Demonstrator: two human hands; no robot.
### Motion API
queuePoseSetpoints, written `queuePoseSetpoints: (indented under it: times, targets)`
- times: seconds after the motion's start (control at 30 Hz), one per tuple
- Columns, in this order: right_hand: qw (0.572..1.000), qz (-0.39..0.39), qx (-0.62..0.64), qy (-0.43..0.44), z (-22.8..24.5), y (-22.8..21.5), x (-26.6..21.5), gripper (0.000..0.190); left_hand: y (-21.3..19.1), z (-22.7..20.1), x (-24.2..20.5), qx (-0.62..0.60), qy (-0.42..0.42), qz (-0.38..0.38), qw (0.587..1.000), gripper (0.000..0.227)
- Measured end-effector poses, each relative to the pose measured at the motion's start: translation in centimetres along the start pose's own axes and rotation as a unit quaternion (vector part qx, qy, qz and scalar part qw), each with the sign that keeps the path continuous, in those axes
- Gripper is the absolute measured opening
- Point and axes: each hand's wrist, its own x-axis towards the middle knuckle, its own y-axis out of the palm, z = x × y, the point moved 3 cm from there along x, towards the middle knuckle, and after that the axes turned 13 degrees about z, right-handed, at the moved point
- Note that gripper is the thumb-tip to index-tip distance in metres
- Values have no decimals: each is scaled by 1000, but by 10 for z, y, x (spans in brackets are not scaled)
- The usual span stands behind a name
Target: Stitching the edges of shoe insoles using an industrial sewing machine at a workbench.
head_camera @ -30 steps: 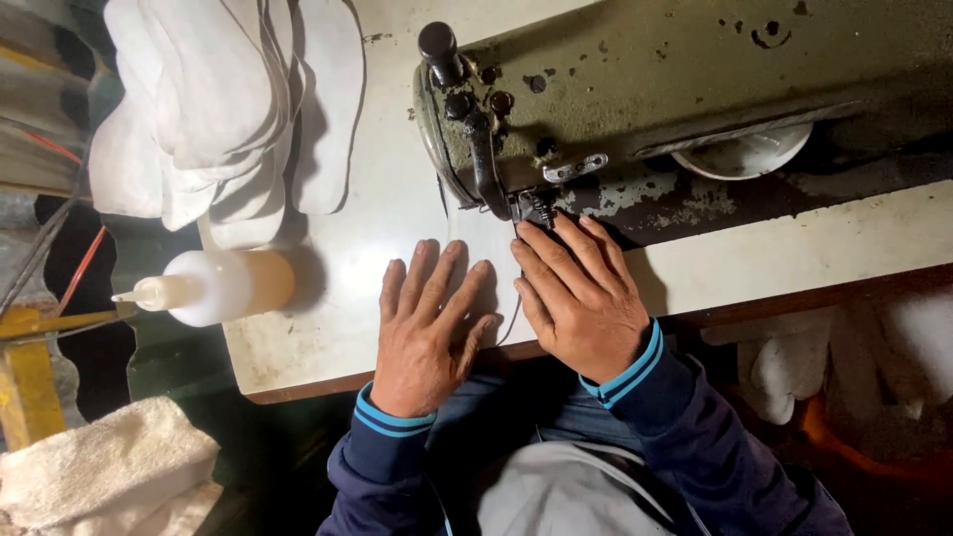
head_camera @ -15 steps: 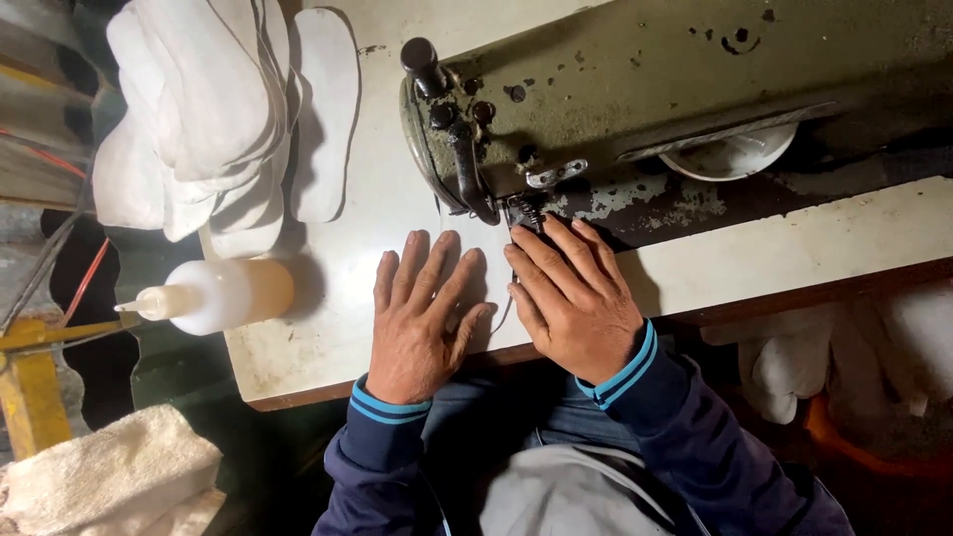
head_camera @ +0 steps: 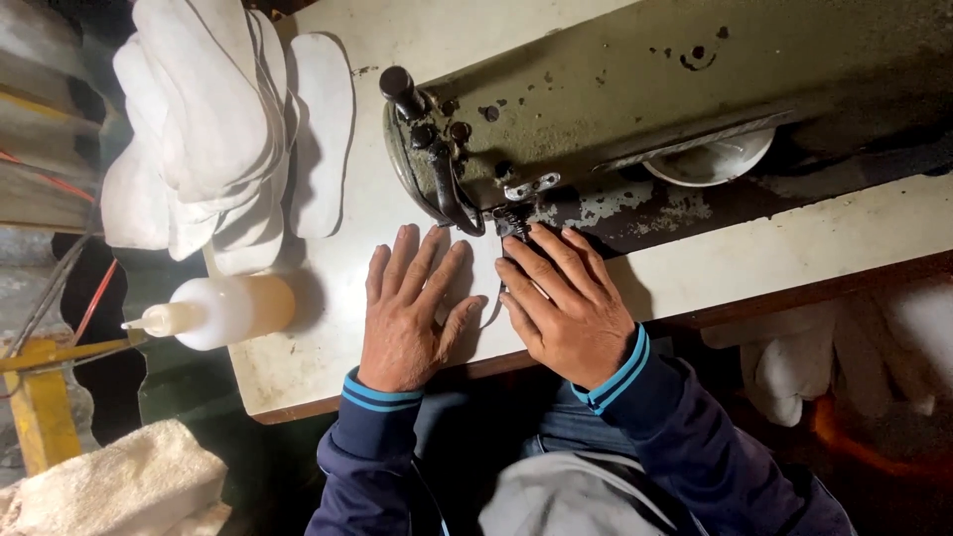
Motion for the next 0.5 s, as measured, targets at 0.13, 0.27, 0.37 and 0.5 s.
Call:
queuePoseSetpoints:
  times: [0.13, 0.27, 0.37, 0.5]
  targets:
    - [1000, -10, -2, 1, -1, 0, -1, 24, 4, 6, 3, 8, 2, -6, 1000, 62]
    - [1000, -16, -6, -2, 0, -2, -1, 24, 5, 9, 7, 10, 3, -12, 1000, 64]
    - [1000, -16, -9, 1, 0, -2, -2, 27, 2, 10, 9, 6, 11, -16, 1000, 64]
    - [1000, -10, -12, 10, 1, -3, -3, 30, 0, 15, 13, -7, 23, -9, 1000, 65]
